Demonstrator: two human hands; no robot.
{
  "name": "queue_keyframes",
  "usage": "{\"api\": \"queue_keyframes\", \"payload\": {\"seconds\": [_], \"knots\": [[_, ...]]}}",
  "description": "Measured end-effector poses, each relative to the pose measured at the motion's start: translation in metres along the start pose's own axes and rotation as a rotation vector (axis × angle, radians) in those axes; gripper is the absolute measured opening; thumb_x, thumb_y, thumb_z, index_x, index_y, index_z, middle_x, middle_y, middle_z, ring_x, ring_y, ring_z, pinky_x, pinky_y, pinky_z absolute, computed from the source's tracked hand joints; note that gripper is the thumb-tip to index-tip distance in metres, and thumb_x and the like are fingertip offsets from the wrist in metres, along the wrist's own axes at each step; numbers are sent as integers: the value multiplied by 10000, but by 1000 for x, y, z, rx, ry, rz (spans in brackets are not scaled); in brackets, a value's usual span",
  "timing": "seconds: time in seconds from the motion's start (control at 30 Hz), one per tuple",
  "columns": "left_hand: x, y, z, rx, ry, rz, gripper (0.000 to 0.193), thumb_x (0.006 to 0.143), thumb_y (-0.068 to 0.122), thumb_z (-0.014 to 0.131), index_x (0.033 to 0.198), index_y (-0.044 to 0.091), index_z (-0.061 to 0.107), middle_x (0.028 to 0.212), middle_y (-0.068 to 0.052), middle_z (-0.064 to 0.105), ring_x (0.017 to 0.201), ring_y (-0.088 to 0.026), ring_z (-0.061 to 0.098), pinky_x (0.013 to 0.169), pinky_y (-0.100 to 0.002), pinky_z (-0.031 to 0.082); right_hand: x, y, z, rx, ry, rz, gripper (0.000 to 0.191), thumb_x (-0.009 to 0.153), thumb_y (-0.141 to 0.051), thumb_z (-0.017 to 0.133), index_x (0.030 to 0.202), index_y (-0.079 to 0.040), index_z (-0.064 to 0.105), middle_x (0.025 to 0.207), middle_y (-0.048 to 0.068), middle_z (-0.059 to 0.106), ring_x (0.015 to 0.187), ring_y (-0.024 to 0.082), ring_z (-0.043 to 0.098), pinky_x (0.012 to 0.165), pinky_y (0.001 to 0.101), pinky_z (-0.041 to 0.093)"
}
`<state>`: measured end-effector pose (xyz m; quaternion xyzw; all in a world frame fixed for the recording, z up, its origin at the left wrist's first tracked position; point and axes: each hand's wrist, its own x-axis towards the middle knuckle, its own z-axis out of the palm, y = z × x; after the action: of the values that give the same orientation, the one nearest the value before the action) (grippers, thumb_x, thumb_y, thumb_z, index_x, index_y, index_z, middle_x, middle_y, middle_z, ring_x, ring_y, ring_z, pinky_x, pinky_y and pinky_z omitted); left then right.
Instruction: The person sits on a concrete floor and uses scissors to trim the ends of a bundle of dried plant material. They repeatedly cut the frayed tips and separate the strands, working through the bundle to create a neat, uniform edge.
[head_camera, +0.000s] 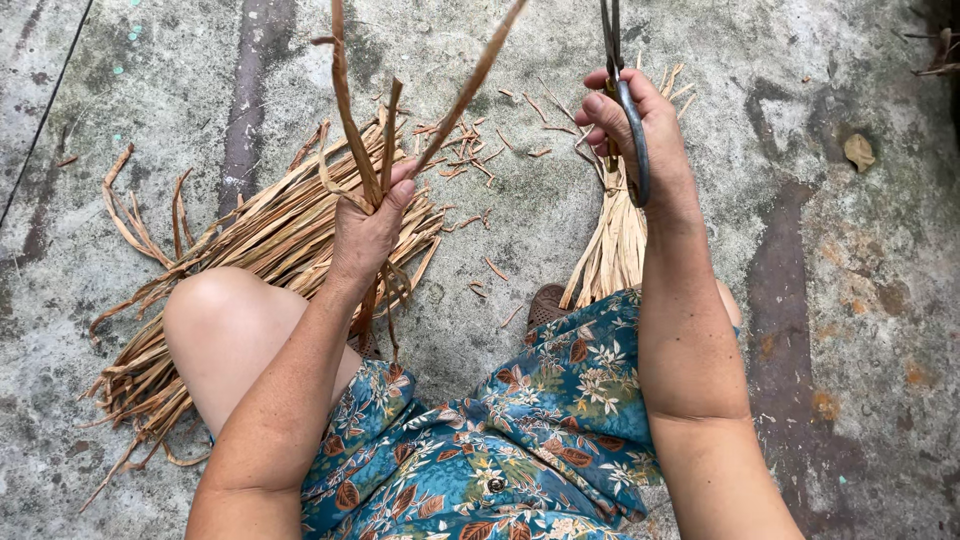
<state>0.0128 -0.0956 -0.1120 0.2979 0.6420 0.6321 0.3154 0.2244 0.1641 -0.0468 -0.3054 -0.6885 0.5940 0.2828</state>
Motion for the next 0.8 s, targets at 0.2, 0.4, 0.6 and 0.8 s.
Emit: {"api": "queue_keyframes", "payload": {"seconds": [0.2, 0.4, 0.6, 0.8], "knots": [[-2, 0, -2, 175, -88, -29, 364, 986, 385, 665, 1283, 189, 742, 552, 117, 483, 494, -7, 411, 429, -228, 294, 3, -5, -17, -2, 24, -27, 404, 991, -355, 760, 1273, -85, 657, 942, 47, 748, 734, 49, 674, 638, 209, 546], [-4, -2, -5, 237, -124, -57, 376, 969, 430, 670, 1270, 219, 751, 539, 119, 399, 509, -23, 359, 476, -261, 297, -1, -14, -23, -41, 62, -55, 403, 931, -368, 831, 1186, -84, 703, 771, -5, 672, 571, 16, 586, 471, 175, 446], [-3, -3, -5, 278, -66, -146, 366, 948, 414, 686, 1252, 226, 760, 511, 109, 432, 476, -27, 357, 447, -256, 281, -5, -12, -16, -9, 139, -112, 329, 920, -320, 865, 1088, -66, 740, 705, -17, 652, 517, 33, 561, 409, 189, 411], [0, -8, -5, 247, -11, -66, 359, 974, 424, 677, 1261, 220, 753, 560, 129, 523, 501, -5, 404, 459, -238, 318, -5, -9, -8, 91, 39, -237, 318, 983, -312, 838, 1164, -86, 705, 787, -22, 661, 623, 47, 616, 520, 194, 476]]}}
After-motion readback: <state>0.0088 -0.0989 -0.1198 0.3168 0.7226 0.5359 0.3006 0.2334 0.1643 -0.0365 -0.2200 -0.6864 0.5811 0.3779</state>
